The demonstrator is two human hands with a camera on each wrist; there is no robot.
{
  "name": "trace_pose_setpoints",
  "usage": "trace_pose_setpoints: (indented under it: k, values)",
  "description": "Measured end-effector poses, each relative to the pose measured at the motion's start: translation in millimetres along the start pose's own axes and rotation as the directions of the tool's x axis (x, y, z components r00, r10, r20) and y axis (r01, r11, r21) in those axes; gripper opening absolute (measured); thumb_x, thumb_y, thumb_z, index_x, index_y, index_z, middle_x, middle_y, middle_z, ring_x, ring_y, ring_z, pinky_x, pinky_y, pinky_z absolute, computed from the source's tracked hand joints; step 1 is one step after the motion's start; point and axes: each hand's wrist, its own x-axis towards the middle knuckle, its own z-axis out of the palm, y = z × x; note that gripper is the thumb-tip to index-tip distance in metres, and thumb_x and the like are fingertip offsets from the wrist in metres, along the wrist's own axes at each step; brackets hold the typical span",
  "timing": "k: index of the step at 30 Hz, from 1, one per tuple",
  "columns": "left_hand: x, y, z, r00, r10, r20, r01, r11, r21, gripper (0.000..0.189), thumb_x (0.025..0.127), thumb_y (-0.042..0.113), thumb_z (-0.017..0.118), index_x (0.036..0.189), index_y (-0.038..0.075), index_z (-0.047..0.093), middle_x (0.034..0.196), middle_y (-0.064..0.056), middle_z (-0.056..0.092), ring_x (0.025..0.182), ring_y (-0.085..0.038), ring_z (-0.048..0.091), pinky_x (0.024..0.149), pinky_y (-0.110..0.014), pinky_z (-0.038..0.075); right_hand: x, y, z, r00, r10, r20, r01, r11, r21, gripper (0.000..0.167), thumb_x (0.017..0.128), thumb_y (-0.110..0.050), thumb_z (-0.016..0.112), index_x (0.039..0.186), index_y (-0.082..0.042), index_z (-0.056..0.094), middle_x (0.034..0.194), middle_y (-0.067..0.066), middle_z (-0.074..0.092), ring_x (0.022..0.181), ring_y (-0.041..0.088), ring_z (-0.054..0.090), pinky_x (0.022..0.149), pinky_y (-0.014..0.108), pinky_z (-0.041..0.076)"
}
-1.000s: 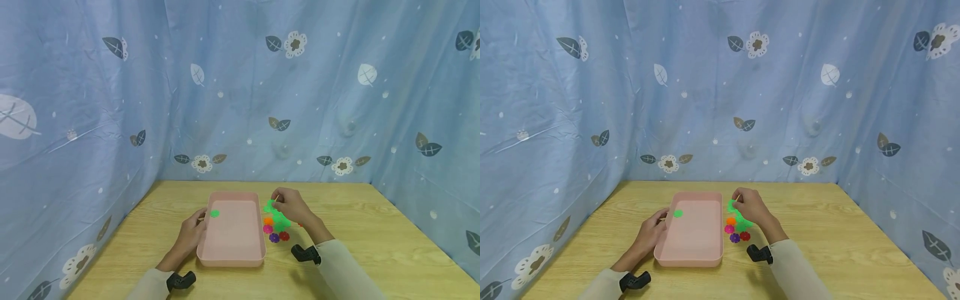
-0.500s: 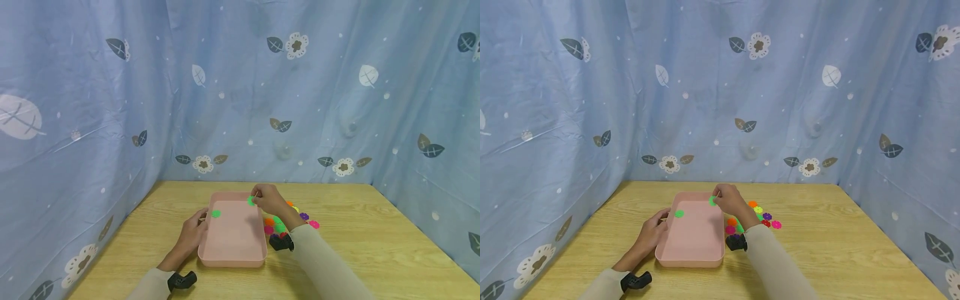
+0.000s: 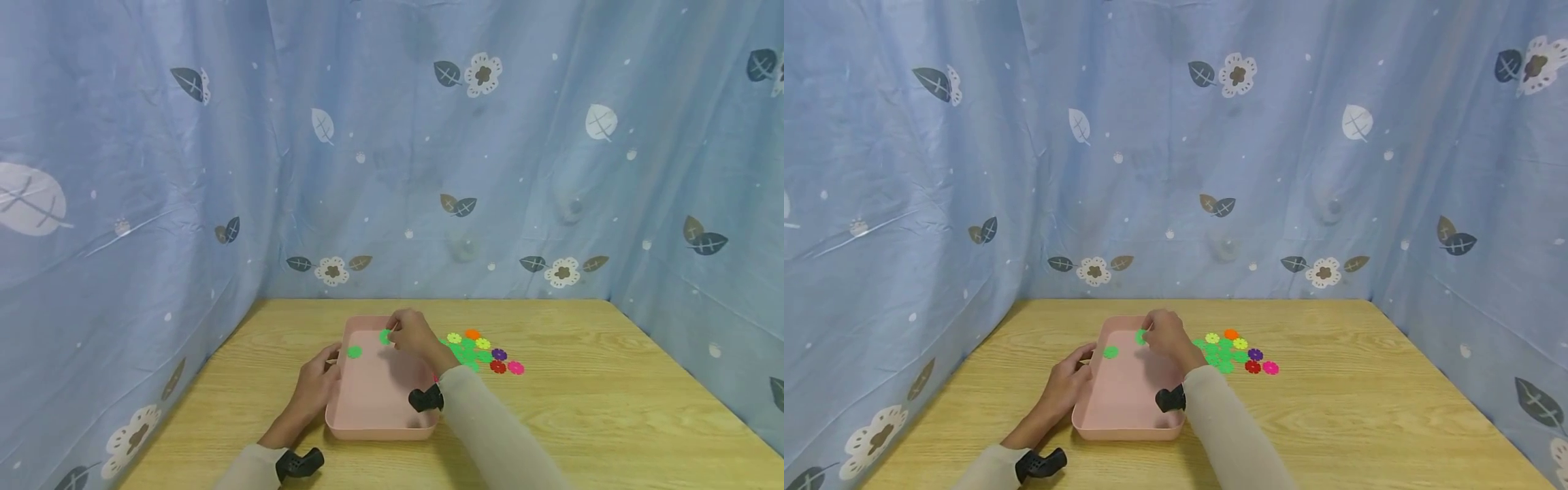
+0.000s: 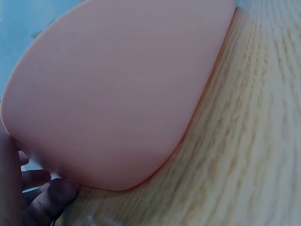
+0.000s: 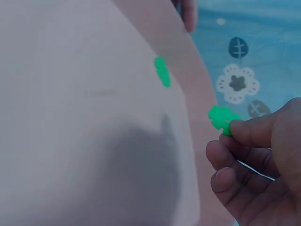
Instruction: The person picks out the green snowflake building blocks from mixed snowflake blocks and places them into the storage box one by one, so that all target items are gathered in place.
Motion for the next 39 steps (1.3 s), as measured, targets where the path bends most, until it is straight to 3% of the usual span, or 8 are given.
trace_pose_setpoints:
  k: [5, 10, 15, 26, 34, 39]
  values:
    - [0.4, -0.6, 1.1, 1.0, 0.0, 0.001, 0.0, 1.0, 0.003, 0.053, 0.093, 0.005, 0.047, 0.145, -0.002, 0.052, 0.128, -0.019, 0.064, 0.105, -0.028, 0.069, 0.079, -0.031, 0.055, 4.9, 0.3, 16.3, 1.0, 0.006, -0.009, -0.007, 0.995, -0.102, 0.008, 0.091, -0.005, 0.069, 0.099, -0.006, 0.07, 0.08, 0.002, 0.067, 0.063, 0.014, 0.065, 0.073, 0.036, 0.054]
    - [-1.2, -1.9, 0.8, 1.0, -0.008, 0.008, 0.008, 1.0, 0.003, 0.051, 0.095, 0.005, 0.047, 0.145, -0.001, 0.051, 0.13, -0.019, 0.064, 0.104, -0.027, 0.069, 0.079, -0.03, 0.055, 6.9, -1.1, 33.8, 1.0, -0.008, 0.025, 0.01, 0.998, -0.057, 0.011, 0.092, 0.001, 0.066, 0.103, -0.001, 0.067, 0.093, 0.007, 0.064, 0.073, 0.019, 0.058, 0.066, 0.034, 0.052]
    - [-1.7, -1.5, 0.4, 1.0, 0.002, -0.002, -0.002, 1.0, 0.006, 0.05, 0.095, 0.005, 0.047, 0.144, -0.002, 0.052, 0.129, -0.02, 0.064, 0.103, -0.027, 0.069, 0.079, -0.03, 0.055, 8.9, -0.1, 44.5, 0.999, -0.035, -0.039, 0.032, 0.997, -0.075, 0.014, 0.087, 0.006, 0.065, 0.1, 0.002, 0.067, 0.093, 0.01, 0.064, 0.071, 0.02, 0.055, 0.066, 0.033, 0.05]
    - [-3.7, -0.4, 0.3, 1.0, 0.008, -0.003, -0.008, 1.0, 0.013, 0.049, 0.096, 0.007, 0.047, 0.144, -0.002, 0.053, 0.128, -0.019, 0.065, 0.098, -0.024, 0.069, 0.076, -0.029, 0.054, 9.9, 5.3, 55.8, 0.992, 0.097, -0.081, -0.101, 0.993, -0.054, 0.008, 0.087, -0.001, 0.064, 0.094, -0.004, 0.066, 0.087, 0.006, 0.061, 0.069, 0.023, 0.057, 0.067, 0.035, 0.051]
    - [-2.8, -0.1, 0.2, 1.0, 0.004, 0.01, -0.004, 1.0, -0.023, 0.051, 0.094, 0.005, 0.047, 0.144, -0.004, 0.051, 0.128, -0.02, 0.064, 0.098, -0.024, 0.068, 0.074, -0.026, 0.054, 10.9, 4.1, 56.1, 0.994, 0.074, -0.085, -0.081, 0.994, -0.078, 0.005, 0.088, -0.002, 0.066, 0.092, -0.004, 0.069, 0.104, 0.012, 0.068, 0.074, 0.023, 0.058, 0.069, 0.038, 0.053]
    - [-2.3, 0.2, 0.3, 1.0, 0.015, 0.004, -0.015, 1.0, -0.017, 0.051, 0.093, 0.005, 0.047, 0.144, -0.004, 0.051, 0.128, -0.02, 0.064, 0.099, -0.025, 0.069, 0.075, -0.026, 0.054, 10.9, 5.5, 56.0, 0.993, 0.072, -0.09, -0.08, 0.994, -0.081, 0.006, 0.087, -0.002, 0.065, 0.088, -0.006, 0.07, 0.096, 0.008, 0.068, 0.072, 0.022, 0.058, 0.066, 0.035, 0.051]
